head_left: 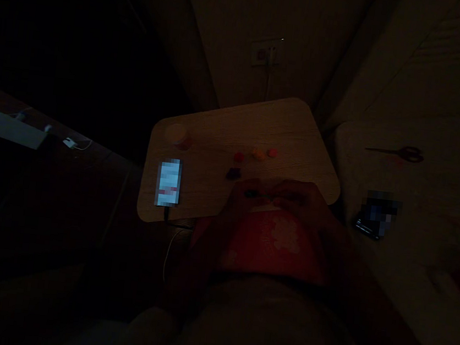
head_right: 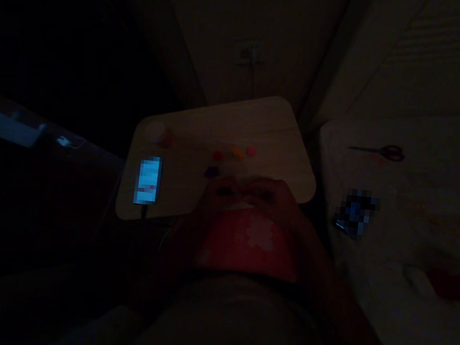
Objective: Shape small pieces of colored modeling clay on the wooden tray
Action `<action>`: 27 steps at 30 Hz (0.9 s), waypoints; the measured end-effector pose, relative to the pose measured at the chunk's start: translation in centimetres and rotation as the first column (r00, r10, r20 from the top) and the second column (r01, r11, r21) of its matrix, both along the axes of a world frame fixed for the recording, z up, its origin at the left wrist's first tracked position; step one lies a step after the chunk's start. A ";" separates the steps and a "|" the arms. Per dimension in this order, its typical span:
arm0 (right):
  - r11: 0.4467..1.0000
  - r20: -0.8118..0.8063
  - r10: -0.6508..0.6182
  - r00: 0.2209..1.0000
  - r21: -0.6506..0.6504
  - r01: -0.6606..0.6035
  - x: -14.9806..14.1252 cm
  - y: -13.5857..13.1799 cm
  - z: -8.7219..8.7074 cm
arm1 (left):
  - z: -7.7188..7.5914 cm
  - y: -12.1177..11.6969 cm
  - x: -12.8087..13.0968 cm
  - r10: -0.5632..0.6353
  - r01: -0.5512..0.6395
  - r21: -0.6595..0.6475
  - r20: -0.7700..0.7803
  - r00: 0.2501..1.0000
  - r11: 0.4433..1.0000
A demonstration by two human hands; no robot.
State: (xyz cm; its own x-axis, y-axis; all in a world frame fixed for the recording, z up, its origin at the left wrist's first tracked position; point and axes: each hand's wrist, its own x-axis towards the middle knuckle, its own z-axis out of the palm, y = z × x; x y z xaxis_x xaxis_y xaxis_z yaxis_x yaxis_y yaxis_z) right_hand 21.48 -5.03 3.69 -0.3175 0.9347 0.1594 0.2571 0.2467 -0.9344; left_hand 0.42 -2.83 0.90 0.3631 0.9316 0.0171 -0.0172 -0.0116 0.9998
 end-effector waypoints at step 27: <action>0.997 0.100 0.066 0.993 -0.042 -0.062 -0.6 -0.1 0.3 | 0.1 -0.1 0.5 0.058 -0.058 0.000 0.017 0.998 0.998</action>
State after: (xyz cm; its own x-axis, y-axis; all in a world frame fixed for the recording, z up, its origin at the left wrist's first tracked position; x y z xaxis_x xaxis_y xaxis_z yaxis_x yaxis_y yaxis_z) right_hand 20.89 -5.10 4.01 -0.3895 0.9169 0.0872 0.3355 0.2294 -0.9137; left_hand 0.87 -2.95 1.04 0.3081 0.9511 0.0230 -0.0331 -0.0134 0.9994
